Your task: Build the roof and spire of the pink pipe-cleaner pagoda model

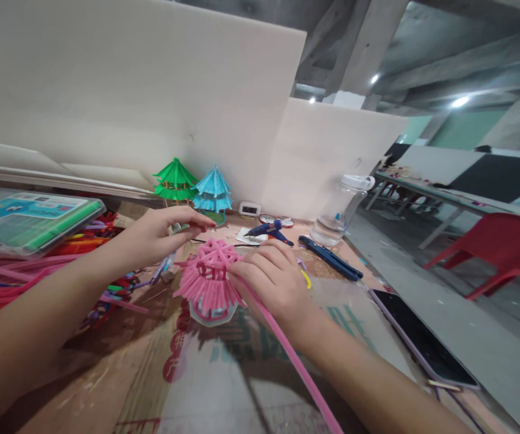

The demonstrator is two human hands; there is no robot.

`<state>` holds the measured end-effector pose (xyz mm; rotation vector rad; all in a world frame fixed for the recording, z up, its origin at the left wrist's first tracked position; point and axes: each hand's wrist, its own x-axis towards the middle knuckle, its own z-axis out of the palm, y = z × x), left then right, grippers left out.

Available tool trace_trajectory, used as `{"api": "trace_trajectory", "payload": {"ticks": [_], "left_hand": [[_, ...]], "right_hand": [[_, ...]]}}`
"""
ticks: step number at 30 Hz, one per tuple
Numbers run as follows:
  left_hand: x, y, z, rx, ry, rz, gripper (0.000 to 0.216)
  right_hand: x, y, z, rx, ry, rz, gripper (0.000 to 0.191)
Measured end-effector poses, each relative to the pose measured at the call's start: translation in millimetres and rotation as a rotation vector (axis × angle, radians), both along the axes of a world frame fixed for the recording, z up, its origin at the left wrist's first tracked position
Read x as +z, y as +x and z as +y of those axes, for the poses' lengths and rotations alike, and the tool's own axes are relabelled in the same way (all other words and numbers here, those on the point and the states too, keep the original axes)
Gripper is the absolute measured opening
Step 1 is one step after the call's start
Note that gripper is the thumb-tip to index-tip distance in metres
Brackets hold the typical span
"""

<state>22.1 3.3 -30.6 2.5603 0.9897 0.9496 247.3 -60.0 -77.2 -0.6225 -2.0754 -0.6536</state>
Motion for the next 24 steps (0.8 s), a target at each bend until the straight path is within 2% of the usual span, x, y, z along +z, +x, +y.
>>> {"api": "trace_trajectory", "payload": {"ticks": [3,11,17,24], "left_hand": [[-2.1,-1.9,4.3,-0.070,0.074,0.078,0.025],[-6.4,-2.5,7.5,-0.044,0.220,0.096,0.015],[-9.9,-2.4,11.0,-0.076,0.336,0.123,0.014],[-11.5,-1.9,11.9,-0.110,0.344,0.137,0.012]], "right_hand": [[0.3,0.7,0.3,-0.004,0.007,-0.005,0.008],[0.2,0.8,0.9,0.003,0.017,0.012,0.009],[-1.3,2.7,1.1,0.004,-0.003,-0.004,0.011],[-0.4,2.7,1.4,0.013,-0.017,0.001,0.011]]}}
